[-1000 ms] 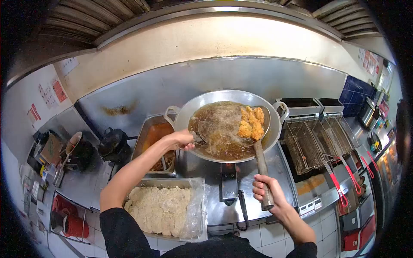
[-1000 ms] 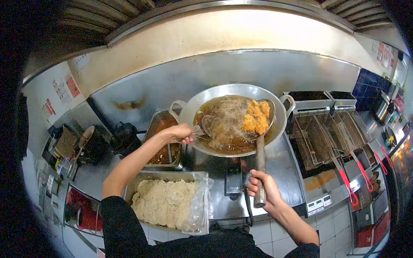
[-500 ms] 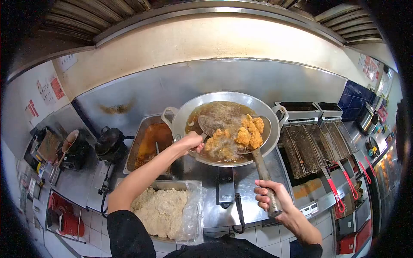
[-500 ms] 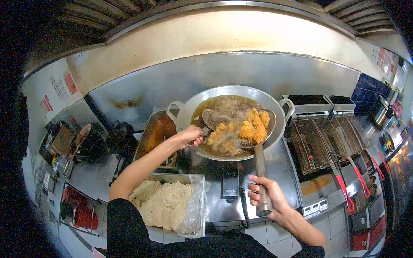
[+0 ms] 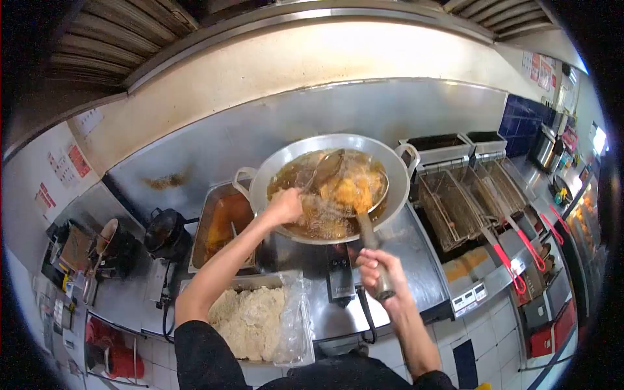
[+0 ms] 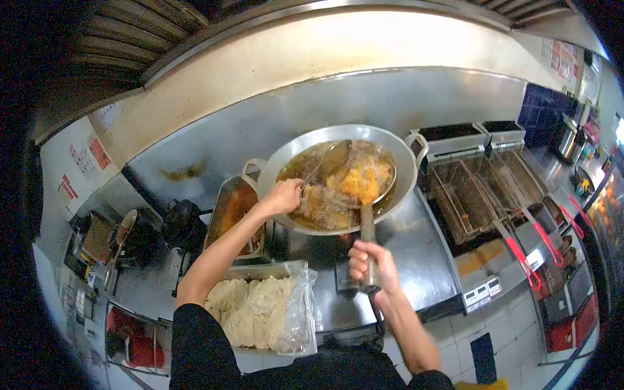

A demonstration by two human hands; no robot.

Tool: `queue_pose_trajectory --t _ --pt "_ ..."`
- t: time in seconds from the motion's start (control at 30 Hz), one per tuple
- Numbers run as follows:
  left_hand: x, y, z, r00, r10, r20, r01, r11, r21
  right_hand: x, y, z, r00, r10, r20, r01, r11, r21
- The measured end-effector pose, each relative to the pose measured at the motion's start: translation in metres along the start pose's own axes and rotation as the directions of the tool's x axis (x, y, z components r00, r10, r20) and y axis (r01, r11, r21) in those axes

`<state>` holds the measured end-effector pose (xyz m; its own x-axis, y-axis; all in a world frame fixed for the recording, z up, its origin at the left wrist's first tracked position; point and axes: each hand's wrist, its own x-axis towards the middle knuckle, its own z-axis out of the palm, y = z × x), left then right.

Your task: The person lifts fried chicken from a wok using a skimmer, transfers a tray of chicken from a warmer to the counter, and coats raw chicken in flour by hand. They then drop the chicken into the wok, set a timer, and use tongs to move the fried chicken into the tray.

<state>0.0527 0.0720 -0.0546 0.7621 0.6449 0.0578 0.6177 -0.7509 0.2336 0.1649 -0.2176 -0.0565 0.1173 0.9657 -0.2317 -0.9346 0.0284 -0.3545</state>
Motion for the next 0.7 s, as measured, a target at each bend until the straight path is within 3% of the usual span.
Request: queue_pose_trajectory --t 0.07,0.17,0.3,0.43,0.5,0.57,0.7 --pt "-0.01 0.013 -0.026 0.997 -0.065 0.037 0.067 0.996 -0.052 0.006 -0.016 -0.015 0.999 0.024 0.025 -0.024 1.0 0.001" --pt "-0.033 0.023 -0.063 0.994 -0.094 0.056 0.094 0.996 0.01 0.004 -0.044 -0.026 0.996 0.082 0.038 -0.081 0.997 -0.007" --pt "-0.051 0.0 -0.086 0.984 -0.16 0.077 0.151 0.982 0.111 0.0 -0.075 -0.042 0.992 0.124 -0.01 -0.124 0.974 -0.191" --pt "-0.071 -0.01 -0.094 0.94 -0.263 0.218 0.241 0.963 0.122 -0.012 -0.11 -0.047 0.985 0.143 -0.097 -0.167 0.928 -0.333" --pt "-0.077 -0.011 -0.089 0.921 -0.29 0.259 0.357 0.895 -0.266 -0.018 -0.121 -0.045 0.984 0.147 -0.101 -0.177 0.882 -0.436" --pt "-0.079 -0.013 -0.08 0.916 -0.281 0.286 0.366 0.877 -0.311 -0.026 -0.132 -0.043 0.983 0.089 -0.16 -0.163 0.82 -0.548" --pt "-0.085 0.004 -0.07 0.923 -0.26 0.283 0.338 0.899 -0.277 -0.048 -0.155 -0.031 0.963 0.129 -0.238 -0.257 0.712 -0.653"
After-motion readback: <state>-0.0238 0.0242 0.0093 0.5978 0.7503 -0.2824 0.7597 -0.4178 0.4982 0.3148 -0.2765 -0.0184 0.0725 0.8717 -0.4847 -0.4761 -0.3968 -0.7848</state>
